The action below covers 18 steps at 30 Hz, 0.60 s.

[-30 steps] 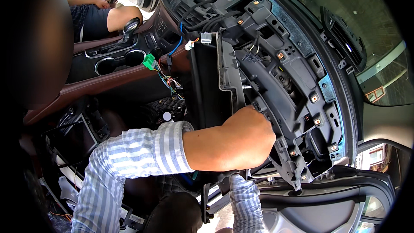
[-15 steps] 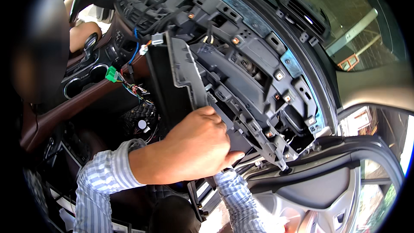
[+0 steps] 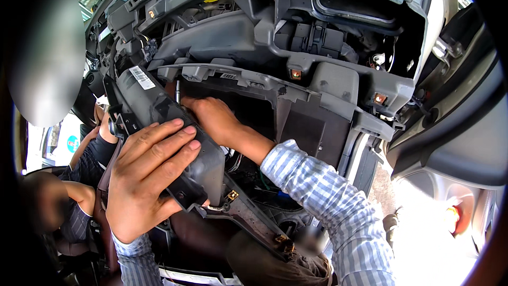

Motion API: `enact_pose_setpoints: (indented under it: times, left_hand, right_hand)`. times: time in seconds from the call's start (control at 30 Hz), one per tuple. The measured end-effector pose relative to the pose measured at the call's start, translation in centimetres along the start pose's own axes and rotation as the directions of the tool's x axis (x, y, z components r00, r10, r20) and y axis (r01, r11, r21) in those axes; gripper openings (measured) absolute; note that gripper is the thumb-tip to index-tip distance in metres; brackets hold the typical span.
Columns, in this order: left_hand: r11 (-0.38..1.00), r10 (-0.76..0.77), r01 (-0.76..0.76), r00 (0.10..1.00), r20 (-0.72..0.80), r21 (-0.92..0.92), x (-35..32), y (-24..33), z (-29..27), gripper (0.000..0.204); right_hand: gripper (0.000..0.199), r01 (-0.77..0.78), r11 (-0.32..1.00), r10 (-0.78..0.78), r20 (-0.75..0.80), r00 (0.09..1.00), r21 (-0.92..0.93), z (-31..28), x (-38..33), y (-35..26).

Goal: The person uses a screwdriver and a pry tool to remove screws and plastic trim panels from the dashboard area of a car. They systematically detach various components, including a central console piece and side panels, exposing the underlying wiring and structure.

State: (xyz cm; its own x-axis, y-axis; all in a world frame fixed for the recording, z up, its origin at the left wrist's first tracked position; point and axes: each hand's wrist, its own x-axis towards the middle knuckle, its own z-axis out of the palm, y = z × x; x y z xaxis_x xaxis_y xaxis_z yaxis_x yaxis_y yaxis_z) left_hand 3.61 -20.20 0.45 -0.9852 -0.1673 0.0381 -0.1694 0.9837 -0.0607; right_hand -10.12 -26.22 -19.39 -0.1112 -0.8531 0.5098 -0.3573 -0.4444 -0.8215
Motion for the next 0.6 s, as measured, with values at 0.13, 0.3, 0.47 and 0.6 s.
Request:
enact_pose_setpoints:
  times: [0.13,0.3,0.47,0.6]
  left_hand:
    - [1.0,-0.02,0.02,1.0,0.01,0.009,-1.2,-0.1,-0.5,0.055]
    - [1.0,-0.013,0.013,0.999,-0.034,0.012,-1.9,0.0,-0.4,0.056]
    - [0.998,-0.045,0.042,0.996,-0.076,-0.038,-2.5,0.3,-0.4,0.057]
    - [1.0,-0.009,0.007,0.995,-0.103,-0.015,-2.8,0.7,-0.9,0.056]
  right_hand:
    - [0.032,0.03,0.996,-0.024,0.071,0.997,-0.079,0.6,1.7,-1.6]
    - [0.033,0.036,0.994,-0.021,0.134,0.991,-0.108,0.3,3.8,-2.2]
    - [0.032,-0.02,0.999,0.025,0.11,0.994,-0.049,0.9,5.6,-2.1]
    - [0.033,0.002,0.993,0.006,0.066,0.998,-0.121,2.3,6.0,-0.6]
